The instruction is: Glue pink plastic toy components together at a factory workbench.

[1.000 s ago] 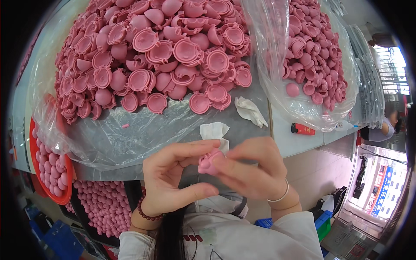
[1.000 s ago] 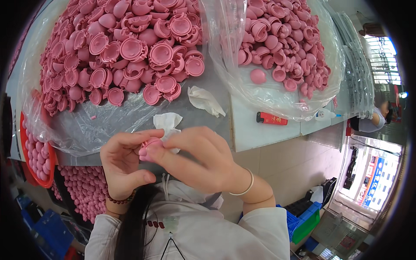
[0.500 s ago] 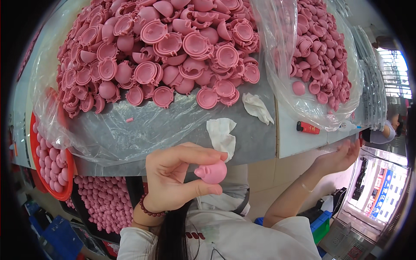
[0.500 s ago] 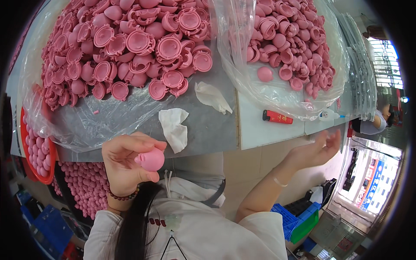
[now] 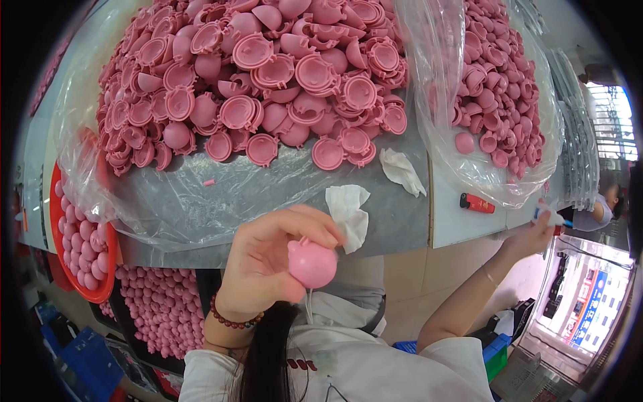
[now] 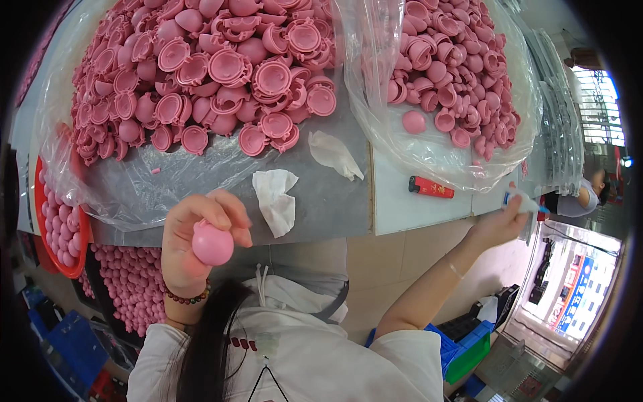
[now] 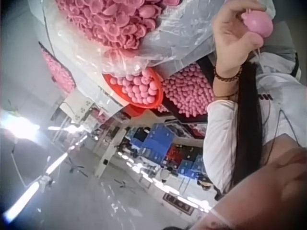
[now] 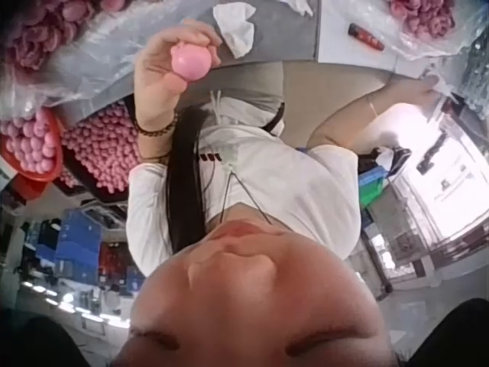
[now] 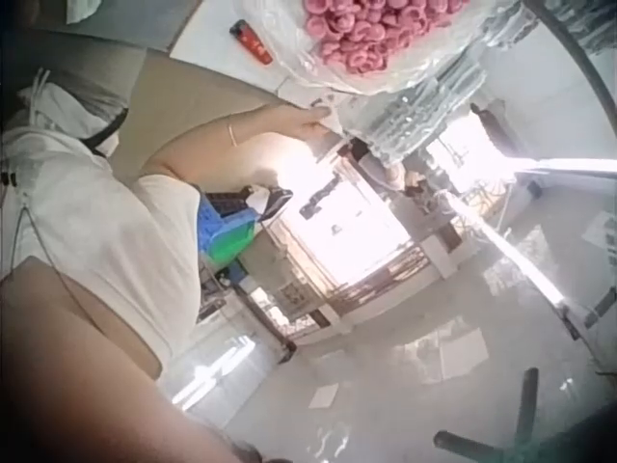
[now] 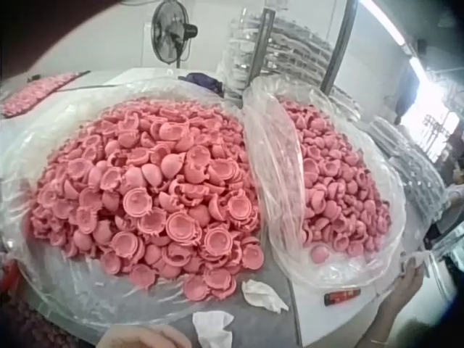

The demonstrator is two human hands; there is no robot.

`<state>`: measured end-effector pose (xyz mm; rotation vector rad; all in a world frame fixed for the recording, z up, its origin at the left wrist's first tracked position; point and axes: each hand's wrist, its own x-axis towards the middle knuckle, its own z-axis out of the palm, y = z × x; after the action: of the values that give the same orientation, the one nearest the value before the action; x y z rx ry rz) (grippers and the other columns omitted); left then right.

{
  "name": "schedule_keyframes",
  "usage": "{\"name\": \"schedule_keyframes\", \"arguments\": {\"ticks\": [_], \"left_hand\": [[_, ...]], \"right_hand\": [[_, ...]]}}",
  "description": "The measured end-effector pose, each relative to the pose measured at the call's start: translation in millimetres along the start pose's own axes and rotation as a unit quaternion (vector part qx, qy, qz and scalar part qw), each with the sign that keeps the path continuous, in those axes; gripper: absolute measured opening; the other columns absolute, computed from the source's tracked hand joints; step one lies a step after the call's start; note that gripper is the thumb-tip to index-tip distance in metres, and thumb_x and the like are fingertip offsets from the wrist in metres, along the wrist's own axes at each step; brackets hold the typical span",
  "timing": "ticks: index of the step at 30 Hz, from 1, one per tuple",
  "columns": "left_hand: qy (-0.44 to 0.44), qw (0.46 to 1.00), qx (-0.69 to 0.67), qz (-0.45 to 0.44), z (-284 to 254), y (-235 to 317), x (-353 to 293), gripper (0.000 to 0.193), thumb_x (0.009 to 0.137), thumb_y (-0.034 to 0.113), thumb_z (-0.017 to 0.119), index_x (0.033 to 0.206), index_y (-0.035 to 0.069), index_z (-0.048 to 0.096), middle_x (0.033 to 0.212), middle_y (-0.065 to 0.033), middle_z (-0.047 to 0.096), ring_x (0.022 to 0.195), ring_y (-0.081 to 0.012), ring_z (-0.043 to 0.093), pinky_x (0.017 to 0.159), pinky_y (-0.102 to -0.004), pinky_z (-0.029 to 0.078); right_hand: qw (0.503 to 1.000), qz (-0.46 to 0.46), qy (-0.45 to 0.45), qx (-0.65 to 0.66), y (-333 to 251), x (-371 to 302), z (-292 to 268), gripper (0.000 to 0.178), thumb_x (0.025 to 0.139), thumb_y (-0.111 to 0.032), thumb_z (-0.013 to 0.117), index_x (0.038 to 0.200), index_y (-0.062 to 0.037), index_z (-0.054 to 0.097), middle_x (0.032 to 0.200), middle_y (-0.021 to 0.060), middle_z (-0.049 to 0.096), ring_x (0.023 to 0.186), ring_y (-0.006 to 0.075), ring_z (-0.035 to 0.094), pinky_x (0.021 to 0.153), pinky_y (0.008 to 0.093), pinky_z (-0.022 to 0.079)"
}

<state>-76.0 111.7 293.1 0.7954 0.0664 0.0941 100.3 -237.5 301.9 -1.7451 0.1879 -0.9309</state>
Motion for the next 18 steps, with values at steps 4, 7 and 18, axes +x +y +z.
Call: {"name": "schedule_keyframes", "arguments": {"ticks": [4, 7, 18], "left_hand": [[0.042, 0.999, -0.022, -0.005, 2, -1, 1, 0.053, 0.055, 0.029, 0.078, 0.089, 0.005, 0.044, 0.064, -0.0048, 0.049, 0.061, -0.0137, 0.049, 0.058, -0.0257, 0.042], [0.038, 0.999, -0.003, -0.006, 6, -1, -1, 0.055, 0.056, 0.028, 0.078, 0.091, 0.007, 0.042, 0.068, -0.0068, 0.053, 0.063, -0.0162, 0.051, 0.06, -0.0259, 0.041], [0.003, 0.999, 0.039, 0.024, 3, 5, -11, 0.042, 0.059, 0.028, 0.075, 0.084, 0.006, 0.05, 0.071, -0.0098, 0.057, 0.065, -0.0194, 0.052, 0.057, -0.0259, 0.041]], "right_hand": [[0.947, -0.003, -0.213, 0.24, -45, -64, 17, 0.04, 0.081, -0.031, 0.052, 0.101, 0.0035, 0.045, 0.084, 0.0151, 0.055, 0.065, 0.0182, 0.052, 0.052, 0.0225, 0.039], [0.859, 0.024, -0.404, 0.314, -75, -108, 38, 0.046, 0.078, -0.039, 0.053, 0.097, 0.0024, 0.045, 0.073, 0.0157, 0.054, 0.055, 0.0156, 0.049, 0.038, 0.0197, 0.031], [0.826, 0.146, -0.481, 0.253, -96, -151, 67, 0.042, 0.081, -0.033, 0.048, 0.093, 0.0073, 0.046, 0.064, 0.0154, 0.054, 0.052, 0.0181, 0.051, 0.046, 0.0228, 0.041]]}}
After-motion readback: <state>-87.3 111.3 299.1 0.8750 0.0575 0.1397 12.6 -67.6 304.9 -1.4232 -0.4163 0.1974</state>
